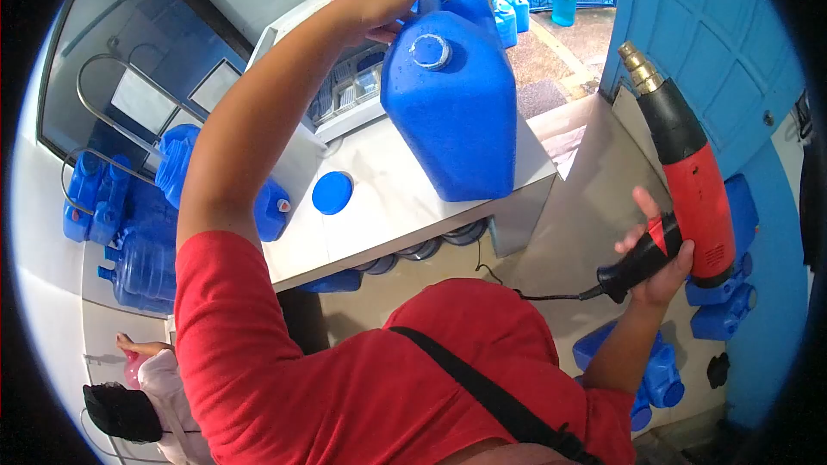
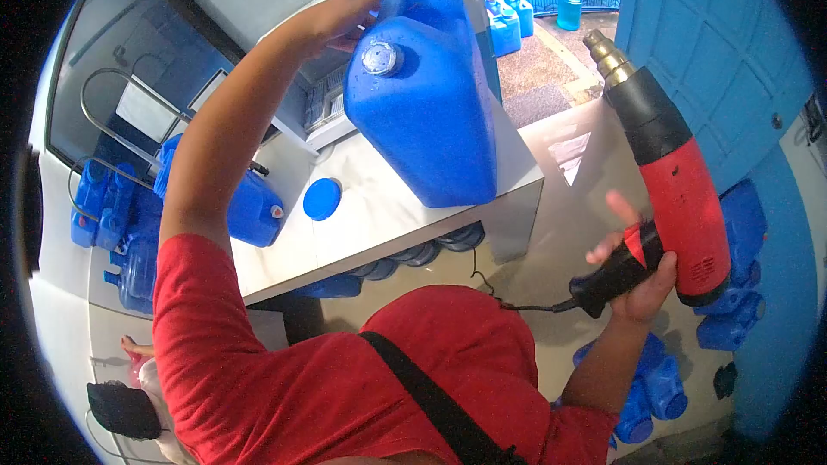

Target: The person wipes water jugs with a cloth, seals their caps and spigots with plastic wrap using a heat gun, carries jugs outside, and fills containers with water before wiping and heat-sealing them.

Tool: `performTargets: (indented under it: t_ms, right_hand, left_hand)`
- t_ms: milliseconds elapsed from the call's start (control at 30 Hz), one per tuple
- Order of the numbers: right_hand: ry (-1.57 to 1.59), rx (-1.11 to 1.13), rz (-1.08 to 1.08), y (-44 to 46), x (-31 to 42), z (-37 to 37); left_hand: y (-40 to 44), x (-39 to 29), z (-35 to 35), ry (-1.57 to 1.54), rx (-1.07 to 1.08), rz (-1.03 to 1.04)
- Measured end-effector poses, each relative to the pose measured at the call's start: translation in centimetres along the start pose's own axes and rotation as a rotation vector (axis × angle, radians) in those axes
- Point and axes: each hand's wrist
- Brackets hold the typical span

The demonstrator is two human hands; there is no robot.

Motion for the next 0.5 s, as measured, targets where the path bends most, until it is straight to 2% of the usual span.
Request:
performTargets:
  t_ms: [67, 100, 167, 233, 300, 333, 400, 500]
  right_hand:
    - [0.047, 0.032, 0.025, -0.3, 0.9, -2.6]
    - [0.042, 0.083, 0.06, -0.4, 1.5, -3.7]
    - [0.032, 0.127, 0.092, -1.0, 2.5, -5.9]
    - [0.024, 0.045, 0.101, -2.0, 3.3, -7.3]
    - [-0.067, -0.101, 0.026, -2.5, 4.1, -7.2]
    - [-0.16, -0.212, -0.049, -2.5, 4.6, -6.7]
    - [-0.222, -0.228, -0.083, -2.1, 5.3, -6.1]
    - [-0.292, -0.206, -0.124, -1.9, 6.0, -7.0]
  left_hand:
    - [0.4, -0.8, 0.9, -0.484, 0.285, -0.032]
    - [1.1, -0.8, 0.9, -0.48, 0.283, -0.023]
    - [2.1, -0.1, 0.4, -0.26, 0.325, 0.084]
    - [0.7, -0.8, -1.3, -0.13, 0.352, 0.104]
    - [-0.5, -1.1, -2.7, 0.018, 0.366, 0.272]
    - [-0.6, -1.3, -3.1, 0.15, 0.293, 0.347]
    - [-0.4, -1.5, -3.1, 0.401, 0.134, 0.499]
    - [0.4, -2.0, -2.6, 0.571, 0.102, 0.58]
Point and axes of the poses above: each hand's wrist, its own y-axis towards the middle knuckle, its own z-axis out of the palm, x = y × z, and after that the axes turned 11 degrees about y, right-handed
